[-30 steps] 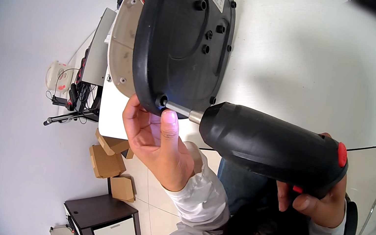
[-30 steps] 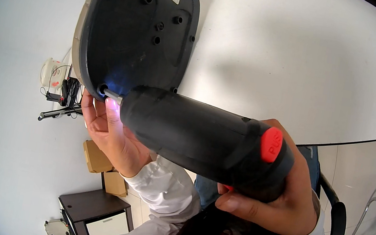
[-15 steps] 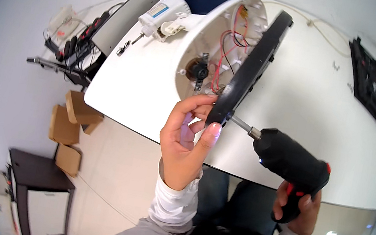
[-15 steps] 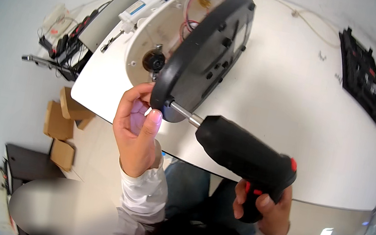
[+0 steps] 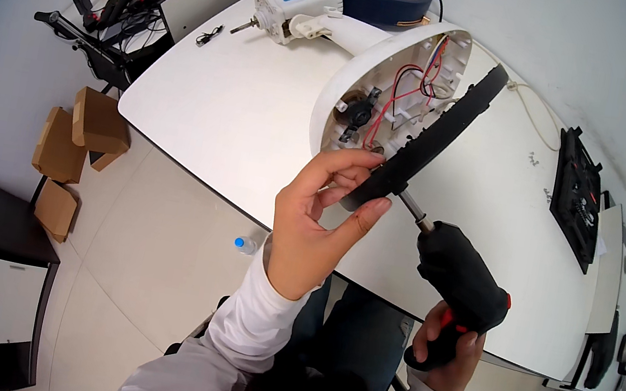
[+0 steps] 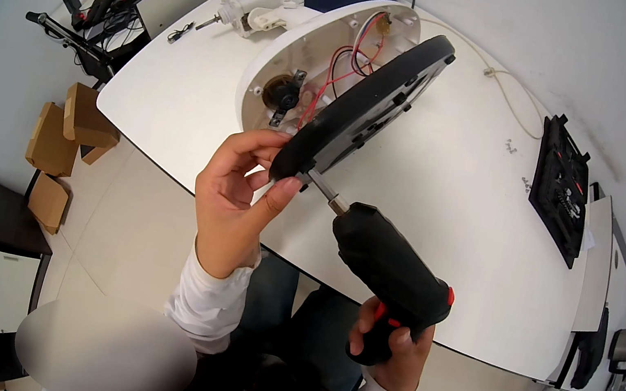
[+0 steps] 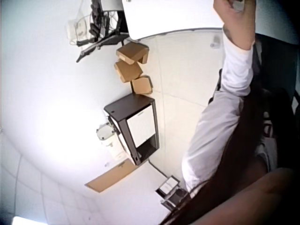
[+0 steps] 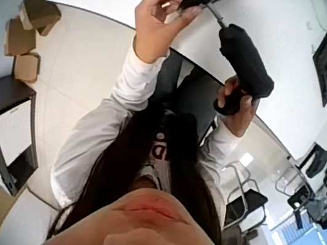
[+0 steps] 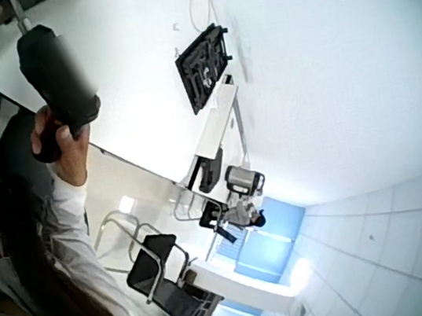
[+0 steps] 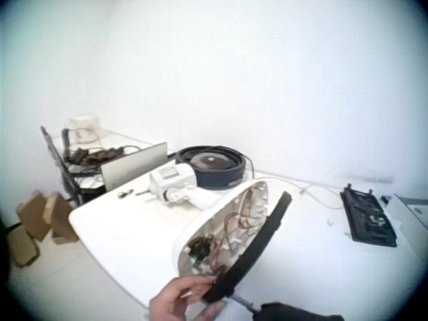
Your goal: The person assembles a small white appliance using a cordless electric screwdriver. They attach a black base plate to the main body, secure it with screws, and then install internal components including a motor and wiring. The person repeatedly picks up and places screws and tools on the table during the process.
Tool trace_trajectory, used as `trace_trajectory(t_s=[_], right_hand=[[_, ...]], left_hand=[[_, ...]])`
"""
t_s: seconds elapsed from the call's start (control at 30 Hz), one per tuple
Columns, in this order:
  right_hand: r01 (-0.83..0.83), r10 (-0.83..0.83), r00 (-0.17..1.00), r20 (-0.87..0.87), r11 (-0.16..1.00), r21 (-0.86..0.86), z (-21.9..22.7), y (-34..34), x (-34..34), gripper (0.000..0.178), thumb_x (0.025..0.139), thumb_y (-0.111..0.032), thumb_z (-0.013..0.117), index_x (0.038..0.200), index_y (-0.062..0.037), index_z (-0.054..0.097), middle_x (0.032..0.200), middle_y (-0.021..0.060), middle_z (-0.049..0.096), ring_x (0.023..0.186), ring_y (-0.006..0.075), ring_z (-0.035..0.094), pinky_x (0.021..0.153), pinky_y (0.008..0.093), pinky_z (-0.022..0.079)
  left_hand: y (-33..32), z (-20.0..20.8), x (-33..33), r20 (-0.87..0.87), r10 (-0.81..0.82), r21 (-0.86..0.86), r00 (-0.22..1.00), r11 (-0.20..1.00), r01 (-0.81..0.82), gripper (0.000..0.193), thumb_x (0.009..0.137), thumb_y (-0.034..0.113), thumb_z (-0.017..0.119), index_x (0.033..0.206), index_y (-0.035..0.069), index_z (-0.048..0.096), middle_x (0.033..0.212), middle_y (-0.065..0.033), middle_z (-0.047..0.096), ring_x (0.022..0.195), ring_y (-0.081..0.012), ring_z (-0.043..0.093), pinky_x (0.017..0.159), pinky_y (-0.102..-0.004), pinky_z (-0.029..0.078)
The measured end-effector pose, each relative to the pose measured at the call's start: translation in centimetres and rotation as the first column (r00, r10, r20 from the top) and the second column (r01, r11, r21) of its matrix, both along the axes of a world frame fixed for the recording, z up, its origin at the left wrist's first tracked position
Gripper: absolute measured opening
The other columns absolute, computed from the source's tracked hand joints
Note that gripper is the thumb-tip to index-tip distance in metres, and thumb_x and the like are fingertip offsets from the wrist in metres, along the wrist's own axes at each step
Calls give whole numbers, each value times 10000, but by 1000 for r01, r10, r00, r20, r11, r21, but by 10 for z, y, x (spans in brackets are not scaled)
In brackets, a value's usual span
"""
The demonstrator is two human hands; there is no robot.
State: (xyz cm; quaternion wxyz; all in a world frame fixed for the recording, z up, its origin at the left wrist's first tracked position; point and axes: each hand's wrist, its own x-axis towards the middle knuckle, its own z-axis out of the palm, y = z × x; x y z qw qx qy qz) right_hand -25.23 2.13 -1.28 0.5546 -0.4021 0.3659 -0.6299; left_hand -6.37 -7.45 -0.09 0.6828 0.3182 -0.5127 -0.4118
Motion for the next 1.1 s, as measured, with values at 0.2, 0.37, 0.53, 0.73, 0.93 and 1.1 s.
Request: trace_trajectory(t_s=[0.2, 0.37, 0.53, 0.73, 0.93, 1.1], right_hand=[[-19, 15, 996, 83, 998, 53, 1, 4, -5, 660, 786, -407, 676, 1206, 28, 411, 773, 173, 557, 477, 190, 533, 438, 256, 437], [-12, 8, 998, 63, 998, 60, 4, 3, -4, 658, 784, -418, 671, 1198, 29, 422, 776, 171, 573, 477, 184, 536, 446, 251, 432], [-26, 24, 999, 41, 997, 67, 4, 2, -7, 660, 772, -425, 680, 1183, 29, 433, 776, 169, 578, 474, 183, 537, 443, 248, 428], [-33, 26, 996, 82, 996, 81, 5, 2, -7, 651, 760, -388, 706, 1181, 26, 434, 756, 162, 566, 468, 190, 535, 432, 261, 435], [-29, 21, 994, 104, 997, 76, 5, 3, -7, 647, 754, -368, 720, 1178, 27, 434, 755, 165, 563, 471, 192, 534, 424, 268, 437], [-23, 16, 995, 94, 997, 73, 3, 5, -9, 658, 748, -375, 724, 1180, 27, 434, 756, 164, 564, 473, 192, 536, 425, 265, 436]], left_hand=[[0, 0, -5, -16, 36, 2, 999, 999, -36, 360, 756, -48, 675, 1095, -5, 562, 948, -69, 590, 887, -127, 571, 858, -270, 446], [1, 1, -6, -5, 69, 14, 998, 998, -69, 360, 747, -49, 681, 1087, -3, 571, 948, -69, 589, 877, -125, 569, 837, -262, 445], [2, 2, -7, -20, 63, 22, 998, 998, -62, 358, 744, -54, 681, 1083, -1, 577, 943, -72, 589, 866, -127, 571, 836, -259, 442], [4, 4, -7, -35, 61, 25, 998, 998, -60, 359, 745, -53, 683, 1084, -5, 575, 933, -70, 591, 863, -129, 572, 846, -259, 437], [3, 1, -6, -45, 52, 27, 998, 998, -51, 361, 742, -53, 688, 1083, -7, 577, 930, -69, 589, 867, -128, 570, 849, -262, 437], [3, -2, -7, -44, 66, 12, 997, 998, -65, 354, 740, -50, 693, 1075, -8, 586, 932, -70, 590, 865, -130, 571, 844, -263, 439]])
